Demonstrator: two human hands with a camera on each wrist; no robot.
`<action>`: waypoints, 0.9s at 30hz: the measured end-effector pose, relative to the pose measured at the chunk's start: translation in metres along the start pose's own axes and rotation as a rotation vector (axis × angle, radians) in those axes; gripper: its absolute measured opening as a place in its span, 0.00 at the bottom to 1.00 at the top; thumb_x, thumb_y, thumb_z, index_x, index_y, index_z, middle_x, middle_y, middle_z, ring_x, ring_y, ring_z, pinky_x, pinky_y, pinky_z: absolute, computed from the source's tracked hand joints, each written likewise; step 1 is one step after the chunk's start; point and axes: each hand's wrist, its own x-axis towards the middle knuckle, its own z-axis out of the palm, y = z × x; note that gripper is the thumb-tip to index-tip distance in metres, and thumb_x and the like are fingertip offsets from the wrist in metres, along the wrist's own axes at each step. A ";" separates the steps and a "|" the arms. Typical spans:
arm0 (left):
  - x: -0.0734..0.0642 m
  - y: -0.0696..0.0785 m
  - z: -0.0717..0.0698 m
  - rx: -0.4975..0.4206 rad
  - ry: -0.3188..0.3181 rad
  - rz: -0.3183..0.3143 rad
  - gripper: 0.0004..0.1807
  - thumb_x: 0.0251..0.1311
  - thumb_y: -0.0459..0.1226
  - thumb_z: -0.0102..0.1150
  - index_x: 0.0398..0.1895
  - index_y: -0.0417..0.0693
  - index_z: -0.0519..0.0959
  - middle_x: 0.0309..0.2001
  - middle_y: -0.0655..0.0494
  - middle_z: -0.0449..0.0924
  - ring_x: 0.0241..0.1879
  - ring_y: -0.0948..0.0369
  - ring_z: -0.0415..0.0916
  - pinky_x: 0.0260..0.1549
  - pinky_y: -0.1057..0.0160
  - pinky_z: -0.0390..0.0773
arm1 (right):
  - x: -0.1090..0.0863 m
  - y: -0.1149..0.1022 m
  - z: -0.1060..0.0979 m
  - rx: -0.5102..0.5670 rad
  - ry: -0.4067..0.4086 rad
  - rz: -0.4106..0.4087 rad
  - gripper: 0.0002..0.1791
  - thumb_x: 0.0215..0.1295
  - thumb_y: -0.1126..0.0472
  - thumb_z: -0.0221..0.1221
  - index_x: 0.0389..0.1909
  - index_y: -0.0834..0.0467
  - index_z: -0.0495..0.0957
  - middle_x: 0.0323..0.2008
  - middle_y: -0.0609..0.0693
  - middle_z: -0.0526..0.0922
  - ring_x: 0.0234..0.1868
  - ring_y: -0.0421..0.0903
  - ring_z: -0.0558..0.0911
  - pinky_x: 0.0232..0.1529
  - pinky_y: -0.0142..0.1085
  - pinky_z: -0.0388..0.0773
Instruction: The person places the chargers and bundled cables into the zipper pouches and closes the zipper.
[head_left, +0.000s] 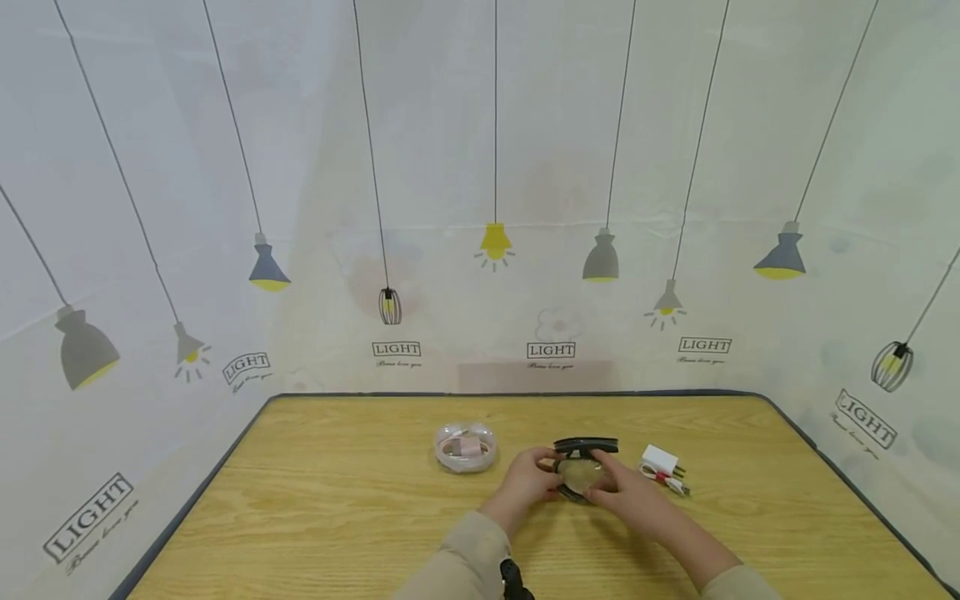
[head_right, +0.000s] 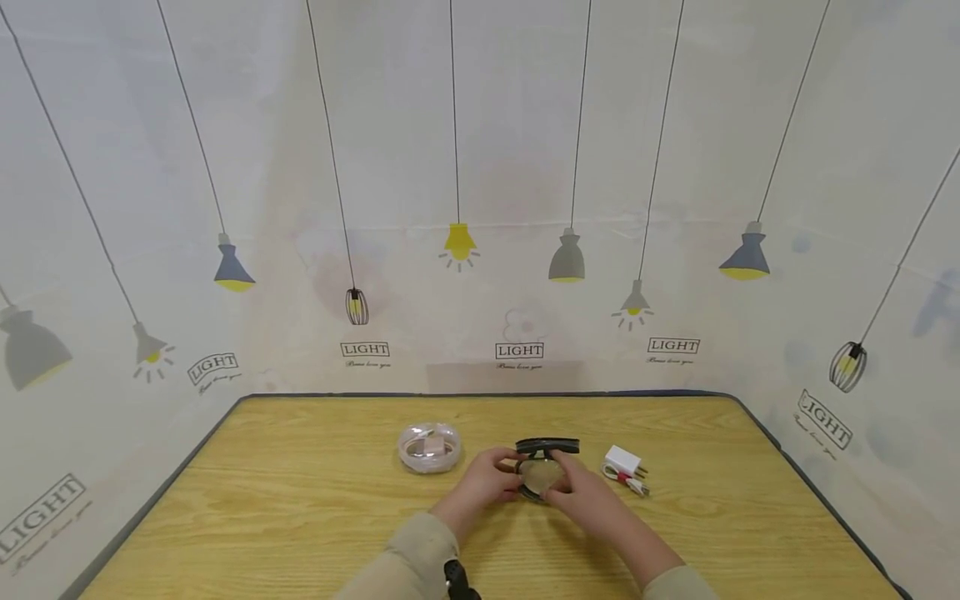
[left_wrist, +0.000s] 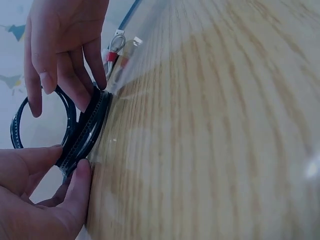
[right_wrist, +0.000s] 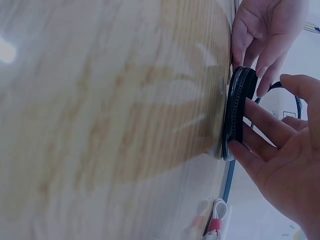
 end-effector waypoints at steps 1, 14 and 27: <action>-0.001 0.000 0.000 -0.006 0.000 0.001 0.17 0.56 0.19 0.60 0.49 0.33 0.79 0.33 0.49 0.76 0.26 0.60 0.75 0.29 0.60 0.82 | 0.000 0.000 0.000 0.002 -0.003 -0.009 0.36 0.67 0.59 0.60 0.71 0.66 0.57 0.43 0.53 0.84 0.47 0.53 0.82 0.48 0.53 0.76; 0.005 -0.015 -0.003 0.053 -0.068 0.088 0.21 0.59 0.23 0.61 0.57 0.39 0.77 0.36 0.47 0.76 0.30 0.60 0.78 0.31 0.62 0.81 | -0.016 0.004 -0.012 -0.100 0.058 -0.066 0.25 0.68 0.54 0.59 0.61 0.63 0.74 0.48 0.53 0.82 0.51 0.55 0.79 0.52 0.54 0.74; 0.002 -0.018 -0.005 0.073 -0.084 0.085 0.23 0.60 0.25 0.61 0.60 0.37 0.74 0.35 0.48 0.74 0.33 0.59 0.77 0.35 0.62 0.81 | -0.032 0.024 -0.047 -0.127 0.177 0.016 0.24 0.68 0.57 0.59 0.58 0.69 0.74 0.45 0.55 0.82 0.47 0.55 0.79 0.42 0.47 0.78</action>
